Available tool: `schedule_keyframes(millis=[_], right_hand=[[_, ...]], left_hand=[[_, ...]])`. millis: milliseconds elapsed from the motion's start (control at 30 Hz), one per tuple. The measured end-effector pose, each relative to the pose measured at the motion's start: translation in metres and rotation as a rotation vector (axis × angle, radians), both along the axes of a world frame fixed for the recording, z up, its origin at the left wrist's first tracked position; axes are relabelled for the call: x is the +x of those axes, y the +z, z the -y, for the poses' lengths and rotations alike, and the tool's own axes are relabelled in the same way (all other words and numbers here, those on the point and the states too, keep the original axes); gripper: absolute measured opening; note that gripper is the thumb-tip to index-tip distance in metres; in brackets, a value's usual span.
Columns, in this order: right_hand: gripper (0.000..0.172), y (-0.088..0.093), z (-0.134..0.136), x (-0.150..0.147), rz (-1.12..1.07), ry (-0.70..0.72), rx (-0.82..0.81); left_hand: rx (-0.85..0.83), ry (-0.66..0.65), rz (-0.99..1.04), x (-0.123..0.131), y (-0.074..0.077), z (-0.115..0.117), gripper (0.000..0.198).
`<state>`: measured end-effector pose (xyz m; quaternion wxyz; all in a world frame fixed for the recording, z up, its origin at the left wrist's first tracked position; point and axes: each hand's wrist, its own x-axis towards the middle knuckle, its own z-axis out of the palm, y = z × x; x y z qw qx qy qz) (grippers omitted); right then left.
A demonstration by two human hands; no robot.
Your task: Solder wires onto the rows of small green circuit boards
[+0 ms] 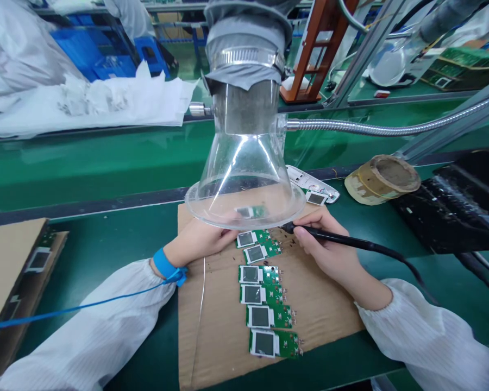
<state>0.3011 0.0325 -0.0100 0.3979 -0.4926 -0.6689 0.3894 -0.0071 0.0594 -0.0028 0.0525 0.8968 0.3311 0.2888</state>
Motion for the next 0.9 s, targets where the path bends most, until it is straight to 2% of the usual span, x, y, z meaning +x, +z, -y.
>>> schedule_keyframes(millis=[633,900], right_hand=[[0.016,0.0000,-0.0030,-0.0051,0.075,0.029,0.109],[0.020,0.0007,-0.0007,-0.0020,0.091,0.000,0.064]], left_hand=[[-0.036,0.034,-0.028,0.0003,-0.0032,0.0008,0.015],[-0.090,0.039,-0.007,-0.0005,-0.0014,0.0005,0.012]])
